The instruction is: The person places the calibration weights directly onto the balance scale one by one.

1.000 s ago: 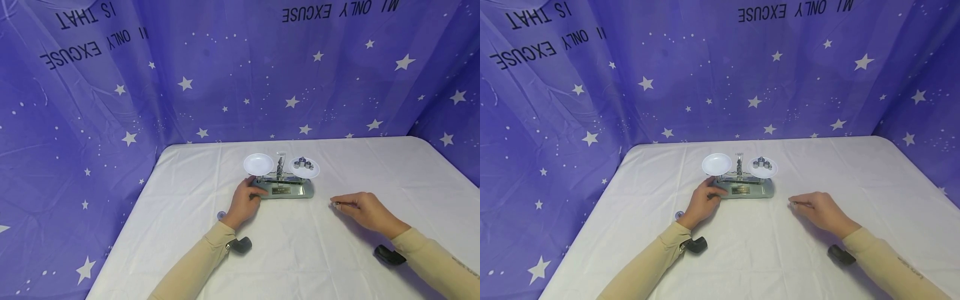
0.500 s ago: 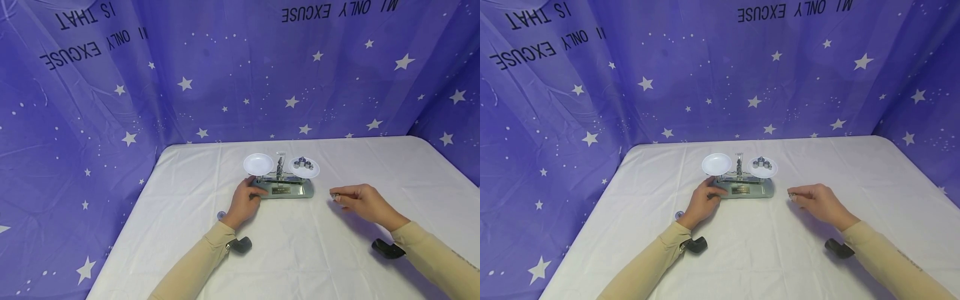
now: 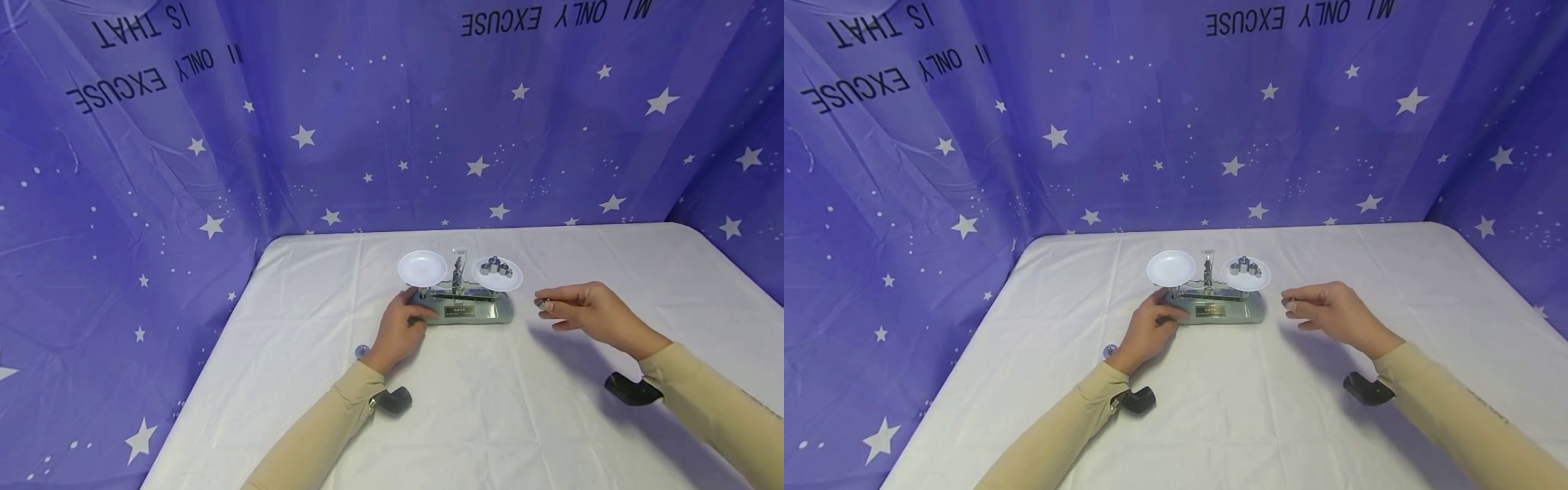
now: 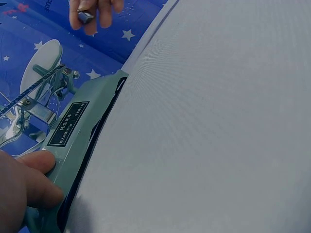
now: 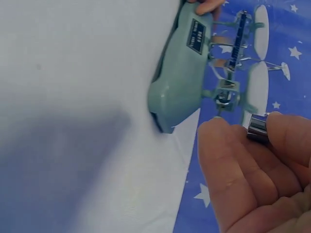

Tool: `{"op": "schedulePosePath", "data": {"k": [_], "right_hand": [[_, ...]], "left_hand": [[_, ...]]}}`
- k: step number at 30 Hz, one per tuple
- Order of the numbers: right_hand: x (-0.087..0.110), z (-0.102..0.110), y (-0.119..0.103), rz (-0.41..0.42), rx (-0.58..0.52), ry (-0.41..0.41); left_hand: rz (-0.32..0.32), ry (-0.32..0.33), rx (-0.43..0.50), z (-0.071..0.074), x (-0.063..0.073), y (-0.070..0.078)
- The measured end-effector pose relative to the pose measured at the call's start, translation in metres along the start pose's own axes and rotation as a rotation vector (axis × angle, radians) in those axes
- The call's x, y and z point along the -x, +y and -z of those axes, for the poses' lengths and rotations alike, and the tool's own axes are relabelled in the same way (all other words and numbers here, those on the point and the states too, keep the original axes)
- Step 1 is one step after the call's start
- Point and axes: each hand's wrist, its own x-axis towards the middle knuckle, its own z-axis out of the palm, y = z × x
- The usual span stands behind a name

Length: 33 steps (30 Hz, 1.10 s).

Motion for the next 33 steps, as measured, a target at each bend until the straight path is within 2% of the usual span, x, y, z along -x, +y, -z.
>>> {"op": "schedulePosePath", "data": {"k": [13,22,33], "right_hand": [[-0.009,0.003,-0.019,0.036,0.078,0.044],[-0.015,0.008,-0.03,-0.04,0.065,0.062],[-0.023,0.009,-0.039,-0.057,0.084,0.071]], "left_hand": [[0.005,0.002,-0.005,0.001,0.0,0.0],[0.005,0.005,-0.009,-0.001,-0.001,-0.001],[0.02,0.007,0.012,-0.001,0.0,0.0]]}}
